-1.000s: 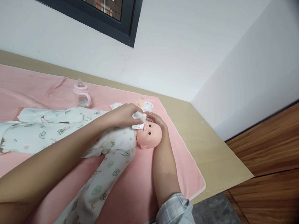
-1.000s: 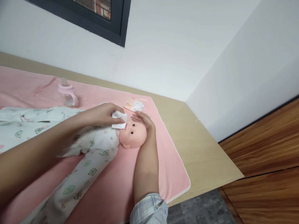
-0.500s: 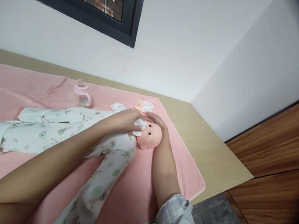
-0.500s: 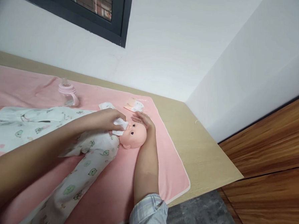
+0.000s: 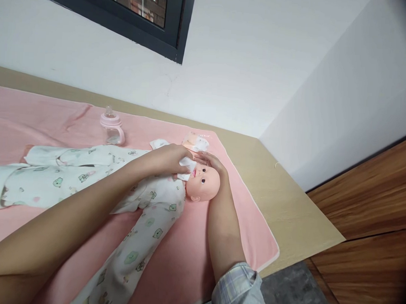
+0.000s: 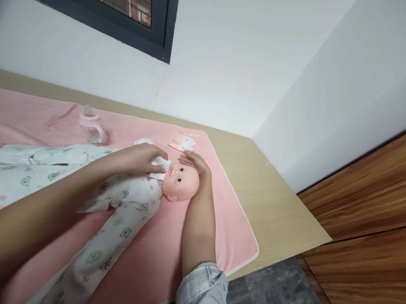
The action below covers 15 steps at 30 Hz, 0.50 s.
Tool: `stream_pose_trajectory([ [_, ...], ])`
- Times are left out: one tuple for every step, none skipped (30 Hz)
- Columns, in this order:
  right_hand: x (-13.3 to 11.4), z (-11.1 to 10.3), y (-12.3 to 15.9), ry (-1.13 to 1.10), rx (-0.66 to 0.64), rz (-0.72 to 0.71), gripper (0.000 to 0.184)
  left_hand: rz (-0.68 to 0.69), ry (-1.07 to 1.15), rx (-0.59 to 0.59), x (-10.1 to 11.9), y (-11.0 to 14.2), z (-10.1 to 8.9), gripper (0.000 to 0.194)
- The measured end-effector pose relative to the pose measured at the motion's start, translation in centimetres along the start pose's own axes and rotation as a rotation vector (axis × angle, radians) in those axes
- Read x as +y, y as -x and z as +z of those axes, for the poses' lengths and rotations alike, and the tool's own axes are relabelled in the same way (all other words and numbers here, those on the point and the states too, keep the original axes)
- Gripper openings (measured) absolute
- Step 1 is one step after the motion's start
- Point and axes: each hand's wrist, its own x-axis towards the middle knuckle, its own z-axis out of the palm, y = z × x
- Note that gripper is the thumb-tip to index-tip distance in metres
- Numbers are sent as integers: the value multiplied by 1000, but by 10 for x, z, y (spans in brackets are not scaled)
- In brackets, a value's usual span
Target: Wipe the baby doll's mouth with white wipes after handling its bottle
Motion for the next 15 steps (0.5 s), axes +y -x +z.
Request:
stream_pose_trajectory([
  [0,0,1,-17,-11,11,15,-1,-2,3,-1,0,0,10],
  [-1,1,1,-27,-14,19,14,1,-4,6,-1,-1,0,10],
  [-2,2,2,-29,-11,25,13,4,-8,12,-2,-1,0,9],
  [-3,2,3,-26,-4,29,13,8,-15,22,-2,-1,0,8],
  [-3,3,4,-21,5,32,13,10,-25,34,-2,-1,0,7],
  [-4,4,5,-16,12,34,14,9,-38,47,-3,-2,0,5],
  [-5,4,5,-14,17,35,14,5,-56,59,-3,-2,0,5],
  [-5,5,6,-14,20,35,15,-1,-73,69,-3,-3,1,6],
  [-5,5,7,-15,23,36,15,-7,-91,80,-4,-3,1,7],
  [-6,5,7,-18,25,37,15,-6,-110,93,-4,-4,2,8],
  [-6,5,8,-21,28,39,14,-1,-128,106,-4,-5,2,10],
  [-6,6,8,-22,32,42,14,7,-146,120,-4,-6,3,11],
  [-6,6,8,-21,36,45,14,15,-162,134,-4,-6,4,13],
  [-6,6,8,-17,41,46,14,18,-176,145,-4,-7,5,14],
  [-6,7,9,-11,45,45,14,15,-187,156,-3,-8,6,16],
])
